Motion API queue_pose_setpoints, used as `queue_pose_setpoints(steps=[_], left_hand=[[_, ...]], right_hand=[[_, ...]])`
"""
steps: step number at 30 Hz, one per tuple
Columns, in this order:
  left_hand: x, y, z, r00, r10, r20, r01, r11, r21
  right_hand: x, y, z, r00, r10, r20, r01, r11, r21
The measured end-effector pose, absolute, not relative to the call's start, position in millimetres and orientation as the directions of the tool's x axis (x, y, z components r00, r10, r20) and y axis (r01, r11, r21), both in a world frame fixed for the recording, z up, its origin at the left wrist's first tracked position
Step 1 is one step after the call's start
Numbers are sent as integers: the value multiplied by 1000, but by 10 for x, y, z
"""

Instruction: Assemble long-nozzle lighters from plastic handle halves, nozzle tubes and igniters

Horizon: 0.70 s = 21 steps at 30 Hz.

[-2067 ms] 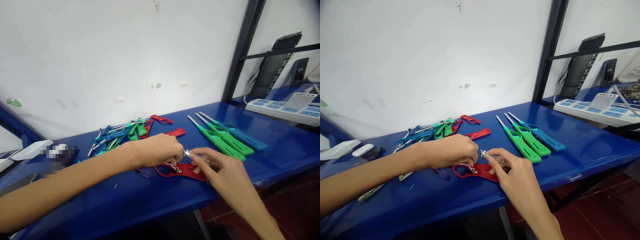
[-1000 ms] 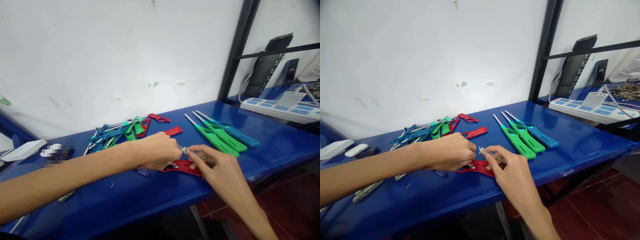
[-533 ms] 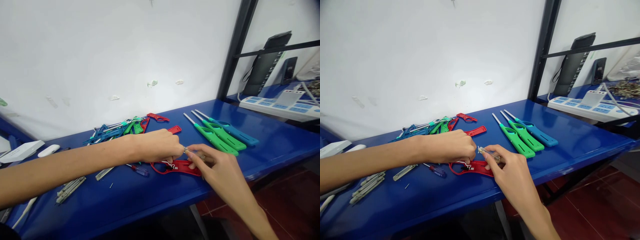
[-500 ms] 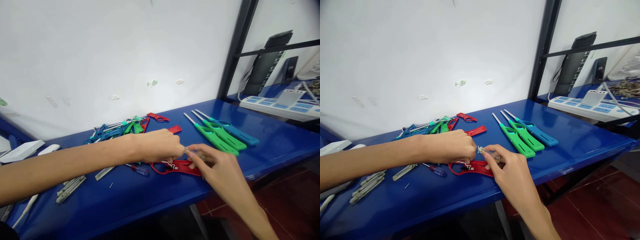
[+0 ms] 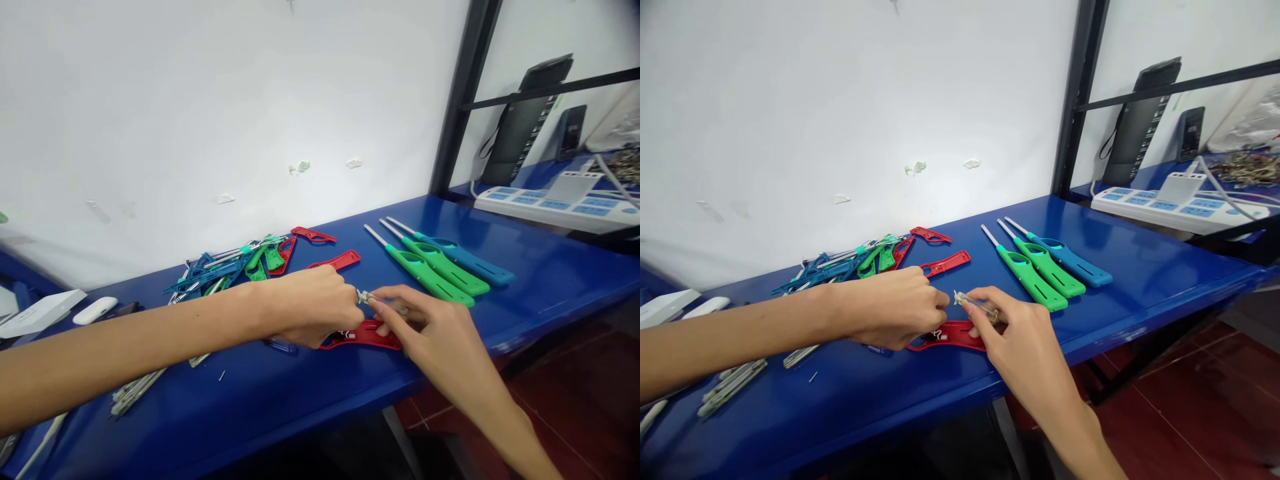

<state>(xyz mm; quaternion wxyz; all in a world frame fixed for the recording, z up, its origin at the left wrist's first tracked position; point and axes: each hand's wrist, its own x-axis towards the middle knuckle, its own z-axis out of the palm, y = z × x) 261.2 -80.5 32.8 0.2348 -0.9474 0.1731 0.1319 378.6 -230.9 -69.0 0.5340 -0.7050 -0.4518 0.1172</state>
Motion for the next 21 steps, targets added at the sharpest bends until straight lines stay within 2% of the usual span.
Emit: queue_pose_setpoints(steps=[3, 8, 12, 21], left_hand=[[2616, -793, 330, 919, -224, -326, -341, -865, -367], [2643, -732, 321, 961, -162, -224, -213, -950, -228], [2622, -713, 296, 971, -128, -200, -163, -971, -172], [2455, -810, 170, 995, -13, -101, -35, -976, -216]], right_hand=[[3790, -2305, -698, 566, 758, 323, 515, -19, -857], [3788, -2312, -709, 561, 761, 325, 516, -14, -857], [3787, -2312, -716, 563, 759, 328, 520, -17, -854], [3800, -2305, -699, 527, 768, 364, 569, -1, -822]])
